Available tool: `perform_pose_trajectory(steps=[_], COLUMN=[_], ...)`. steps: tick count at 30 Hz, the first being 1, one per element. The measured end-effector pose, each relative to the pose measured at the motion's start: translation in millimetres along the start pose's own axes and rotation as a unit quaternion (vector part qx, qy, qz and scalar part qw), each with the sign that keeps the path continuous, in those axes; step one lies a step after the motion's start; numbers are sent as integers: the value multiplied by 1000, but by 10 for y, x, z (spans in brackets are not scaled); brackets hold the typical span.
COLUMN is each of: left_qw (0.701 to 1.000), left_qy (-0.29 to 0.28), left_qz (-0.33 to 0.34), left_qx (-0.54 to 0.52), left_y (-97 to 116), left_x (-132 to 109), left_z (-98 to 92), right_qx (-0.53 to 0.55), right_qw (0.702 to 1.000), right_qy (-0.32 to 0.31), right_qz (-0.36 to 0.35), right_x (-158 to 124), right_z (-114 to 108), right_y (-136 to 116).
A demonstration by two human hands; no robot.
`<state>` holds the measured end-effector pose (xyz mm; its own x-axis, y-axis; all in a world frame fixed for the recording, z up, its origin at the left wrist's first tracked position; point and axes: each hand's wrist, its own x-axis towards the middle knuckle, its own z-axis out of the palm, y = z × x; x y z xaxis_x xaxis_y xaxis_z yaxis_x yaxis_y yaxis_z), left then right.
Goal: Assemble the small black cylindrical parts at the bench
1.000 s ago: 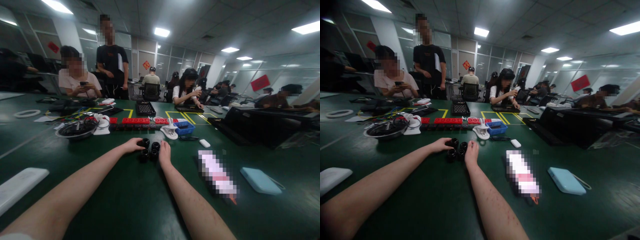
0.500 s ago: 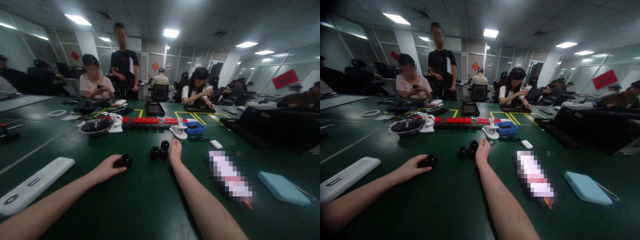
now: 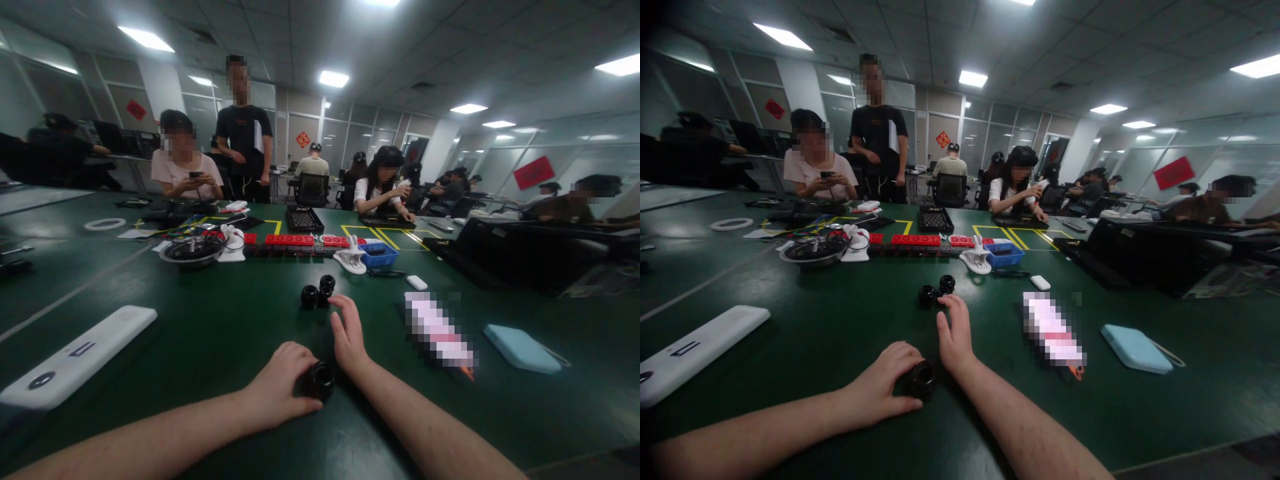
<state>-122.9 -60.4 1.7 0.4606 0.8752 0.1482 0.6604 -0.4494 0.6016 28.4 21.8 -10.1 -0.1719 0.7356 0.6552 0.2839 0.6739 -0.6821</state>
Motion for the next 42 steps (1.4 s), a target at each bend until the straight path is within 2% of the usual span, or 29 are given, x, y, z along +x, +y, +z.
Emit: perform_pose_trajectory(steps=[4, 9, 12, 15, 19, 26, 33, 36, 39, 42], left_qw=[999, 996, 995, 994, 993, 994, 997, 998, 999, 1000], left_qy=[31, 64, 61, 51, 58, 49, 46, 39, 29, 15], left_qz=[-11, -51, -73, -94, -104, -93, -58, -51, -34, -15], left_qx=[14, 18, 16, 14, 5, -10, -8, -8, -4, -6], left_y=[-124, -222, -238, -254, -280, -302, -328, -283, -244, -242], left_x=[110, 92, 97, 131, 157, 149, 145, 149, 151, 141], left_z=[42, 32, -6, -38, -36, -16, -15, -33, -49, -51], right_qx=[17, -35, -72, -73, -32, 11, -38, 41, 147, 110], right_qw=[997, 985, 969, 960, 960, 959, 971, 967, 949, 961], right_qy=[-77, -168, -231, -260, -263, -278, -196, -224, -267, -241], right_qz=[7, 27, 42, 71, 93, 58, 129, 110, 75, 80], right_x=[-179, -159, -149, -165, -186, -186, -209, -189, -149, -135], right_z=[-153, -169, -147, -129, -134, -186, -40, -61, -149, -200], right_y=[-109, -271, -356, -349, -264, -295, -302, -293, -310, -337])
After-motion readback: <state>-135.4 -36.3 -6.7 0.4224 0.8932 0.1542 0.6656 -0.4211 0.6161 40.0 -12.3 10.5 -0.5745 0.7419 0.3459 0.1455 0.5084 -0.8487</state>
